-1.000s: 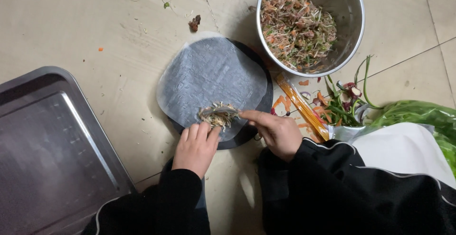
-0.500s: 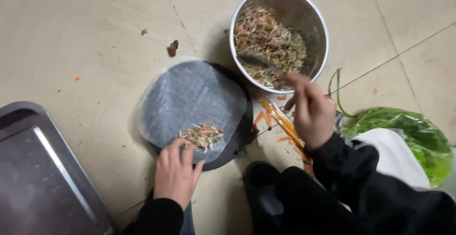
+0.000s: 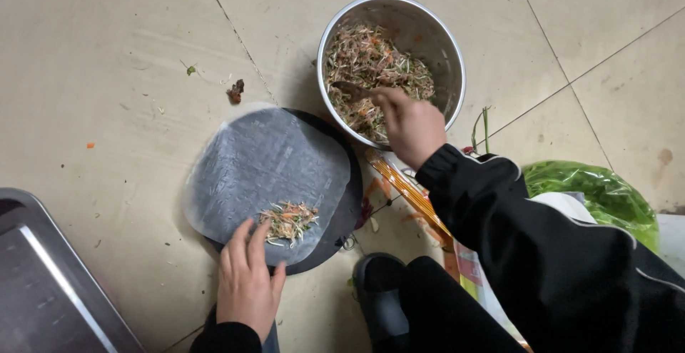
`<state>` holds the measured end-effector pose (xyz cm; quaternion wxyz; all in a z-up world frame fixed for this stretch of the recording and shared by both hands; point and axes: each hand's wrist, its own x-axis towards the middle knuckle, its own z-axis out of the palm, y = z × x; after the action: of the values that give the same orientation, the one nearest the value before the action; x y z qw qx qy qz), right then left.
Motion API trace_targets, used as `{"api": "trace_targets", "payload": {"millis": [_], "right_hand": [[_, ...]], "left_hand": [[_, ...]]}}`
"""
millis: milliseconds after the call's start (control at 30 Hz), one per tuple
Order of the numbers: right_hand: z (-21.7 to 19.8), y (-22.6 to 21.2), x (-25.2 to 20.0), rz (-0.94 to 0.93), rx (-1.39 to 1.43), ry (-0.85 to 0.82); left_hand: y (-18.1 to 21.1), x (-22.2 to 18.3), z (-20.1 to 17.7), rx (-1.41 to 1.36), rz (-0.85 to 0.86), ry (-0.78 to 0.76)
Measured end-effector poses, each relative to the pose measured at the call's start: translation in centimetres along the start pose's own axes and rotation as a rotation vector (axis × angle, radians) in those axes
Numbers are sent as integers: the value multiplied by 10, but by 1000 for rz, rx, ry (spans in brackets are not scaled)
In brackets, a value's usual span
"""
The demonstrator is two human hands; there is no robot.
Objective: The person is preparing spring rolls by placing a mixture of ingredients onto rice paper and rolling them up tightly.
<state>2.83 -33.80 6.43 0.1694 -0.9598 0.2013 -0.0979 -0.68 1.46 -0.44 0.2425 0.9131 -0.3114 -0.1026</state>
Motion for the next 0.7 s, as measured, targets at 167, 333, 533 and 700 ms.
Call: {"api": "trace_targets", "payload": {"millis": [167, 333, 533, 700], "right_hand": [[-11, 13, 23, 639, 771, -240], [-14, 28, 26, 892, 1080, -270], [-48, 28, 15, 858, 1252, -232], [-79, -4, -29, 714, 1206, -326]], "left_hand": [[-2, -2, -2, 54, -7, -7], [-1, -3, -3, 137, 49, 33], [2, 6, -21, -87, -2, -44], [-12, 34, -26, -116, -5, -101]]}}
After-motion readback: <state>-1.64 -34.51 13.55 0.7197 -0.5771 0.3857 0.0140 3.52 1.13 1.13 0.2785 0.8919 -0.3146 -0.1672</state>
